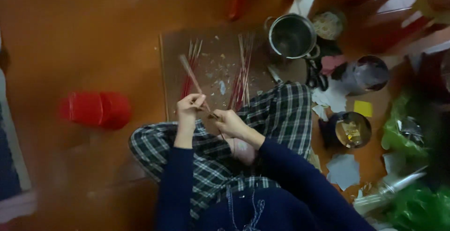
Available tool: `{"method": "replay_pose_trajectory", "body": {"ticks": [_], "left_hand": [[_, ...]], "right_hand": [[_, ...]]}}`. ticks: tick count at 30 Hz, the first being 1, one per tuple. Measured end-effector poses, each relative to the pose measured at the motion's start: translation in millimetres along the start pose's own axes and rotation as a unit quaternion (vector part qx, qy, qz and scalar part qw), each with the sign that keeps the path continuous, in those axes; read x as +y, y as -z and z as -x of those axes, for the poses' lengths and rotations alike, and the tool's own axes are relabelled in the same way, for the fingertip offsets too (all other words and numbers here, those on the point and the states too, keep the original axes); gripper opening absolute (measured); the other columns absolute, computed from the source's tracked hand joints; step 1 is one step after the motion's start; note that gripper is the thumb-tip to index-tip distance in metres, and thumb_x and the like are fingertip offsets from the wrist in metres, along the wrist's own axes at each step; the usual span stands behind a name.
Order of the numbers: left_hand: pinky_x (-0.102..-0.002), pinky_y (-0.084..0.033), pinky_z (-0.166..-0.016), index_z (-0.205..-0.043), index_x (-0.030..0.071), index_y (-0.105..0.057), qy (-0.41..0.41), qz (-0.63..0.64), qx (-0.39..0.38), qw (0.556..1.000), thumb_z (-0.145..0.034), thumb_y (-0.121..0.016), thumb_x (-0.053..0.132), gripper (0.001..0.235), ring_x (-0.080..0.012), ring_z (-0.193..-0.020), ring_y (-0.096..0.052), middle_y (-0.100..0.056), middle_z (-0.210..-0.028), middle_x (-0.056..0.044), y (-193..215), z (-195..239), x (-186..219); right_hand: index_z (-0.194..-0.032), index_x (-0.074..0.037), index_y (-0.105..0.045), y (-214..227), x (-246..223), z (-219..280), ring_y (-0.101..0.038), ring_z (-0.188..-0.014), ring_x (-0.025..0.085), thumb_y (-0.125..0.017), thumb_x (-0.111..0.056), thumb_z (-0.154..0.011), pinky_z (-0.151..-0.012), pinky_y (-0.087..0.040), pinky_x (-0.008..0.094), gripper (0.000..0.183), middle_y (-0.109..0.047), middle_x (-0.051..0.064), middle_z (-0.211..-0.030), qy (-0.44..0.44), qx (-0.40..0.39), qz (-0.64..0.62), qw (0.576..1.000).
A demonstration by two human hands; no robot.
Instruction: Trimming the ends of thin red sticks using a knife while sitting on the floor
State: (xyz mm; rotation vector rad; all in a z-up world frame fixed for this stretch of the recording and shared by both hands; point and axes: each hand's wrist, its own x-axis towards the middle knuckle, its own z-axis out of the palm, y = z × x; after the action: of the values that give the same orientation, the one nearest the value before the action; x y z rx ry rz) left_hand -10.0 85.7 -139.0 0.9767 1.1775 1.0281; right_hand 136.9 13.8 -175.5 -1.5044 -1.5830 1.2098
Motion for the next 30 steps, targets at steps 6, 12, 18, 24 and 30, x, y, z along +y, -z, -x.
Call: {"method": "replay_pose_trajectory", "body": {"ticks": [6, 12, 18, 24, 30], "left_hand": [[-0.043, -0.046, -0.094, -0.111, 0.010, -0.071, -0.031, -0.341, 0.046, 0.939, -0.088, -0.075, 0.026, 0.029, -0.0329, -0.096, -0.067, -0.073, -0.089, -0.010, 28, -54, -43], [-0.042, -0.056, -0.074, -0.102, 0.009, -0.071, -0.005, -0.506, 0.076, 0.859, -0.086, -0.073, 0.021, 0.020, -0.0312, -0.088, -0.069, -0.070, -0.090, -0.011, 54, -115, -75], [-0.046, -0.052, -0.079, -0.086, 0.004, -0.065, -0.036, -0.509, 0.094, 0.855, -0.083, -0.075, 0.016, 0.015, -0.0381, -0.098, -0.063, -0.061, -0.095, -0.016, 36, -126, -71], [-0.052, -0.054, -0.080, -0.092, -0.001, -0.065, 0.001, -0.571, 0.031, 0.820, -0.090, -0.065, 0.017, 0.018, -0.0420, -0.102, -0.062, -0.060, -0.106, -0.023, 28, -127, -84], [-0.053, -0.057, -0.075, -0.101, 0.001, -0.062, 0.033, -0.601, 0.052, 0.797, -0.092, -0.063, 0.014, 0.016, -0.0404, -0.092, -0.069, -0.064, -0.101, -0.020, 23, -129, -84]], "right_hand": [[-0.101, -0.004, -0.073, 42, 29, -34, -0.068, -0.100, 0.034, -0.067, -0.007, -0.081, -0.091, -0.051, 0.041, 0.022, -0.074, 0.016, -0.096, -0.070, 0.038, 0.106, 0.991], [-0.096, -0.019, -0.075, 84, 161, -83, -0.067, -0.098, 0.036, -0.064, -0.034, -0.079, -0.083, -0.053, 0.052, 0.026, -0.073, 0.010, -0.091, -0.286, 0.123, 0.176, 0.934], [-0.107, 0.000, -0.067, 95, 107, -77, -0.065, -0.101, 0.043, -0.064, -0.021, -0.081, -0.086, -0.052, 0.055, 0.033, -0.071, 0.023, -0.095, -0.286, 0.142, 0.188, 0.929], [-0.102, 0.000, -0.061, 96, 117, -81, -0.065, -0.101, 0.044, -0.065, -0.016, -0.081, -0.083, -0.053, 0.056, 0.026, -0.070, 0.026, -0.094, -0.274, 0.162, 0.166, 0.933], [-0.139, -0.013, -0.046, 98, 32, -63, -0.059, -0.117, 0.043, -0.061, -0.013, -0.087, -0.095, -0.049, 0.059, 0.054, -0.064, 0.027, -0.121, -0.250, 0.165, 0.043, 0.953]]}}
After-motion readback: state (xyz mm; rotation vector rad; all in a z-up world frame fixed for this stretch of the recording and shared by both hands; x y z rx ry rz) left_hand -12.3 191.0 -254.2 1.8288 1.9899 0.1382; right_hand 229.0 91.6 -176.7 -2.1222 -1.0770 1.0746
